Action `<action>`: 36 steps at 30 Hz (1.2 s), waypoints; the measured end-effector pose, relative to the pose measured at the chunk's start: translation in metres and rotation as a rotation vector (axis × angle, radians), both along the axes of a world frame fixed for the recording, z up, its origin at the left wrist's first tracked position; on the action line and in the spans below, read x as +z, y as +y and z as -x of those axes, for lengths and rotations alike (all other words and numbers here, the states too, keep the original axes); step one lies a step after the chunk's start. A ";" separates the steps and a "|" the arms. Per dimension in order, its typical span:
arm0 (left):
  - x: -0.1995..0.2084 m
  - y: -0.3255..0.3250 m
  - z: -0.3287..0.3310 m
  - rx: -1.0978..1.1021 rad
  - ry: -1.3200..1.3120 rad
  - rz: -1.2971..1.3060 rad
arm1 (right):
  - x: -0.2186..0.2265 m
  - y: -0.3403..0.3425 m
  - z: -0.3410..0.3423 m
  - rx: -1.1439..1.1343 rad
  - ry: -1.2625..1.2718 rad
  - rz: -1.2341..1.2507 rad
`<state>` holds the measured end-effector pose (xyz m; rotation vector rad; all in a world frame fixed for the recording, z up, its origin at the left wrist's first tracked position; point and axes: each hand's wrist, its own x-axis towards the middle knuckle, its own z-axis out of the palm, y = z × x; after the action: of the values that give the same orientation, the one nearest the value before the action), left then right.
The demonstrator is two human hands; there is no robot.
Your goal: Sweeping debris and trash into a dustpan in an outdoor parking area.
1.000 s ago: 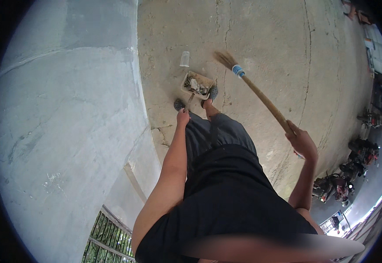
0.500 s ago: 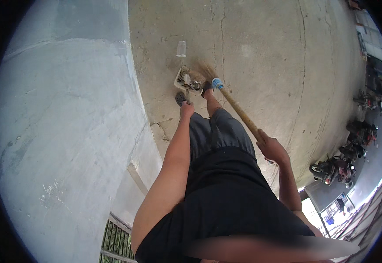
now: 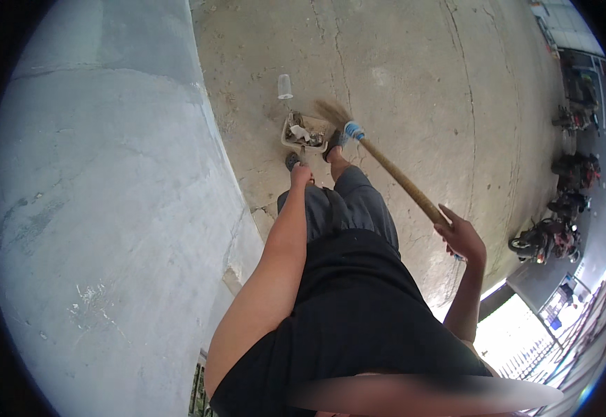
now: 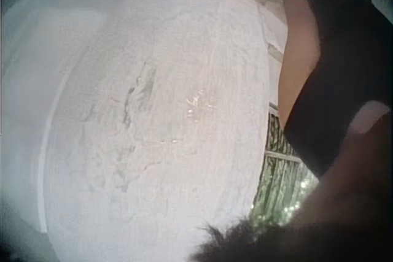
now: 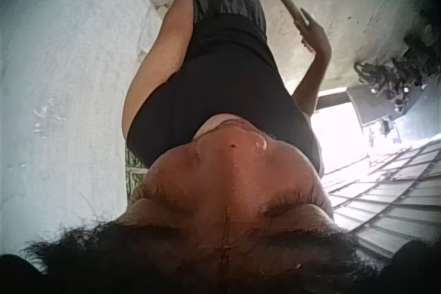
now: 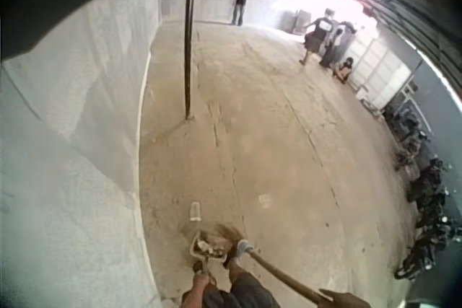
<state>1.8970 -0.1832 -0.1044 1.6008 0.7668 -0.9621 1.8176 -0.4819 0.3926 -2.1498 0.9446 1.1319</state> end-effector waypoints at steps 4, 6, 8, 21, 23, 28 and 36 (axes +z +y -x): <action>0.015 -0.005 0.015 0.072 -0.012 0.035 | -0.040 0.009 0.015 -0.017 -0.142 0.026; 0.019 -0.003 0.017 0.075 -0.001 0.053 | -0.069 0.020 0.007 0.019 -0.200 0.052; 0.006 0.006 0.022 0.099 0.005 0.039 | -0.095 0.032 -0.004 0.146 -0.185 0.092; -0.016 -0.020 0.006 0.004 0.130 0.069 | -0.037 0.063 0.011 0.165 0.109 -0.122; -0.014 -0.032 0.001 0.002 0.196 0.099 | -0.033 0.048 0.026 0.253 0.009 -0.046; -0.054 -0.016 -0.002 -0.181 0.146 0.002 | 0.019 0.003 0.002 0.136 0.057 -0.030; -0.029 -0.042 -0.008 0.012 0.029 0.090 | 0.027 -0.101 -0.013 -0.075 -0.052 0.073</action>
<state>1.9050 -0.2247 -0.1331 1.5057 0.7423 -0.9989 1.8310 -0.5834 0.4196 -2.1714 1.0489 1.0150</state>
